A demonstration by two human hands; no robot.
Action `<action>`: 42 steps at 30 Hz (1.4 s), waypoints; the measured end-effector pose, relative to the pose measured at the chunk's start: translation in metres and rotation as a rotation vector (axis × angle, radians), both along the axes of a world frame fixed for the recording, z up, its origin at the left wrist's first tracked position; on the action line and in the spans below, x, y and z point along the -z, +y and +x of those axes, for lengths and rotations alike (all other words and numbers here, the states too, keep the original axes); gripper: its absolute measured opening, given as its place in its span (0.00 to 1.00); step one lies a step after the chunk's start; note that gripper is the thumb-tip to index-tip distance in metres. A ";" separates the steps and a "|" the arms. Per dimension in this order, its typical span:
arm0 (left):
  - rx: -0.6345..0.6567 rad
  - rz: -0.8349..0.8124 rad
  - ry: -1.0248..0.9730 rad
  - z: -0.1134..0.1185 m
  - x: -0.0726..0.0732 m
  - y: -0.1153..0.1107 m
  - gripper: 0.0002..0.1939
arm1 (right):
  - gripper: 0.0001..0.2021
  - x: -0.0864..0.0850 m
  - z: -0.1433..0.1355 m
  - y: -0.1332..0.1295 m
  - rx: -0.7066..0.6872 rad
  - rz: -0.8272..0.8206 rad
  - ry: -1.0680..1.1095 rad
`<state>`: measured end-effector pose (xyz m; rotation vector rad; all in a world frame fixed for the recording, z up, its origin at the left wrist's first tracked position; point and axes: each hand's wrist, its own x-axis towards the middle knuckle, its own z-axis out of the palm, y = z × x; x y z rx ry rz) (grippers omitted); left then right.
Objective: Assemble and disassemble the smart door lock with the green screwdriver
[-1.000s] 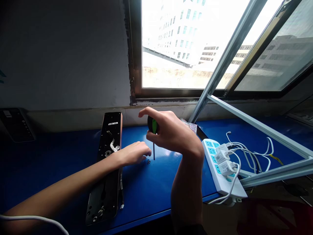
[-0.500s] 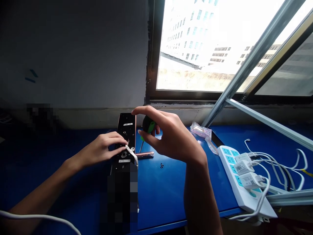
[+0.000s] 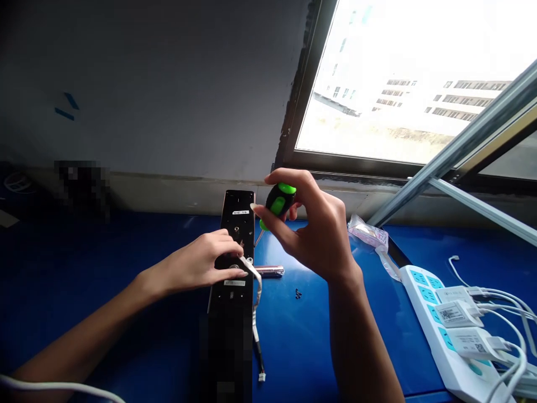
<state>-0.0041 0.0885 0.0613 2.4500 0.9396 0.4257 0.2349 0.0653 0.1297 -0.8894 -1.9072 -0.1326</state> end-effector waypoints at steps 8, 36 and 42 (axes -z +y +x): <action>-0.019 -0.007 0.013 0.001 0.000 -0.005 0.13 | 0.20 0.003 -0.002 -0.004 0.020 0.031 -0.069; 0.156 -0.102 -0.134 -0.011 -0.026 -0.013 0.13 | 0.21 0.002 -0.005 -0.017 -0.100 0.075 0.017; -0.130 0.237 -0.157 -0.016 -0.016 0.001 0.25 | 0.22 0.004 -0.008 -0.015 -0.103 0.073 0.023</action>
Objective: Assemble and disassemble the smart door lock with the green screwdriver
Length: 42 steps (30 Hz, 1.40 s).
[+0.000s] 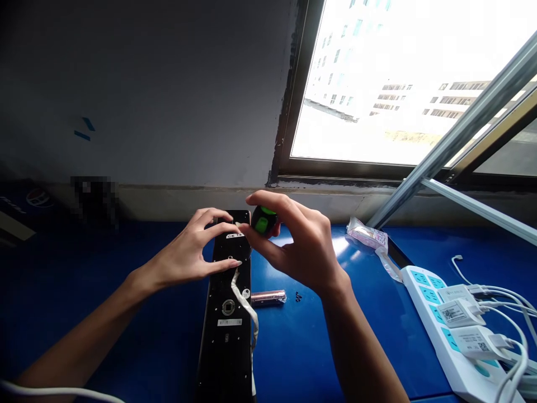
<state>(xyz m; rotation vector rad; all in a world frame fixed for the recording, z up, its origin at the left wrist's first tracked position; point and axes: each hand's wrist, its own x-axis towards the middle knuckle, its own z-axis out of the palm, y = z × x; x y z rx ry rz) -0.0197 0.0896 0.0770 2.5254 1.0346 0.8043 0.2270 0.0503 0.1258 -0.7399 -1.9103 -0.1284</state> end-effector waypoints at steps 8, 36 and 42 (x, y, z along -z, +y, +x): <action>-0.010 -0.228 0.131 0.004 0.017 -0.002 0.34 | 0.23 0.002 -0.003 0.001 0.028 0.060 -0.031; 0.109 -0.296 0.132 0.005 0.014 0.001 0.23 | 0.14 -0.003 -0.010 -0.008 0.114 0.018 -0.052; 0.119 -0.280 0.120 0.004 0.016 0.002 0.23 | 0.17 -0.008 -0.011 -0.015 -0.026 -0.147 -0.083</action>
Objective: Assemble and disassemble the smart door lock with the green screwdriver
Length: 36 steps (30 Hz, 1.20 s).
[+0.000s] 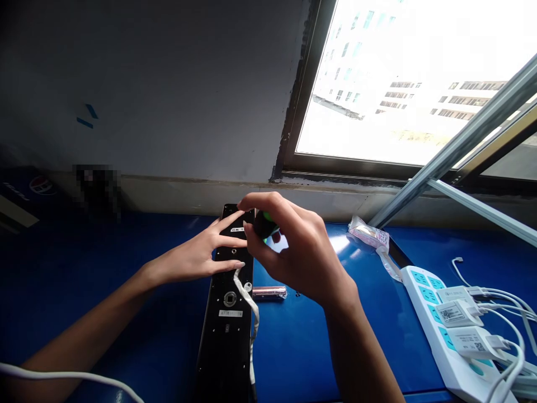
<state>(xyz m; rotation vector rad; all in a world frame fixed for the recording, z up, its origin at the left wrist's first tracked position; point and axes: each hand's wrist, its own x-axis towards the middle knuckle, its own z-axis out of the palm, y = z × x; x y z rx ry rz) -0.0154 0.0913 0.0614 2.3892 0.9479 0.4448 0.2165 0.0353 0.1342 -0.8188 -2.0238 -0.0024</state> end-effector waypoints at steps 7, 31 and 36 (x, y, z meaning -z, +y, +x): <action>-0.026 -0.054 0.058 -0.002 -0.004 -0.002 0.25 | 0.16 -0.003 0.002 -0.001 0.208 0.135 0.008; -0.023 0.000 0.110 -0.008 -0.004 -0.005 0.26 | 0.27 -0.004 0.001 -0.003 0.094 0.072 -0.074; -0.009 -0.009 0.077 -0.008 -0.003 -0.004 0.27 | 0.18 -0.006 0.002 -0.004 0.127 0.073 -0.074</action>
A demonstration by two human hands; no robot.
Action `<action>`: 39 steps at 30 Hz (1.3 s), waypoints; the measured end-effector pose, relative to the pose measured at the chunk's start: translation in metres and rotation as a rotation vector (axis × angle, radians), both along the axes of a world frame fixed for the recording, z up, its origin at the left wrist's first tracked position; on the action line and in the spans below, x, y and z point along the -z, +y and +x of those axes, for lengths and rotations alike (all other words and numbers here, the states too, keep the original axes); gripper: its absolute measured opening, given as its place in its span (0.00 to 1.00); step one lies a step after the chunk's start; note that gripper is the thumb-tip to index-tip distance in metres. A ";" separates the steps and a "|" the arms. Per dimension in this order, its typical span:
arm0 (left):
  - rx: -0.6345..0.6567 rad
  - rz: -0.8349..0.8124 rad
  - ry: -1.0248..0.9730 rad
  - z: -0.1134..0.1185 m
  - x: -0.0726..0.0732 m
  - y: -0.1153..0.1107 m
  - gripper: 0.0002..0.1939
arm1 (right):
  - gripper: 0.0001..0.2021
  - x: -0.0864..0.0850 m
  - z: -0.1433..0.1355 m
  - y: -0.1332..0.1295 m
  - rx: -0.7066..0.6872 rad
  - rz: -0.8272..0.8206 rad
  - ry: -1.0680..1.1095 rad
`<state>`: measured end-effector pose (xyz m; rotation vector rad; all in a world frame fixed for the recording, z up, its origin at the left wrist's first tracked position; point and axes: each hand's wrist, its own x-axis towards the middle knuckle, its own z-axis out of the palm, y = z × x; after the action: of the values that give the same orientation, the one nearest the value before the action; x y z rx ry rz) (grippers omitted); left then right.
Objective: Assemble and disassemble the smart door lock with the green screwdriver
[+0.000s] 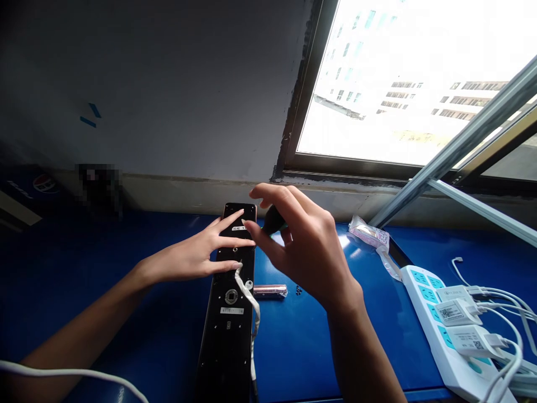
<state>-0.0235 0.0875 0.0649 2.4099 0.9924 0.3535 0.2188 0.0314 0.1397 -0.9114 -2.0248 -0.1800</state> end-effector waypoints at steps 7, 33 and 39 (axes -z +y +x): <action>0.032 0.022 -0.030 -0.002 0.003 0.003 0.28 | 0.24 0.001 0.002 0.001 -0.026 -0.017 -0.012; 0.011 0.078 -0.037 -0.003 0.003 0.002 0.27 | 0.27 0.002 0.005 0.003 -0.077 -0.040 0.015; -0.001 0.017 0.048 -0.003 0.001 0.001 0.28 | 0.22 0.001 0.005 0.002 -0.054 -0.062 0.019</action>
<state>-0.0262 0.0881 0.0642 2.4438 1.0155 0.3070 0.2239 0.0336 0.1384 -0.8925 -2.0447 -0.0795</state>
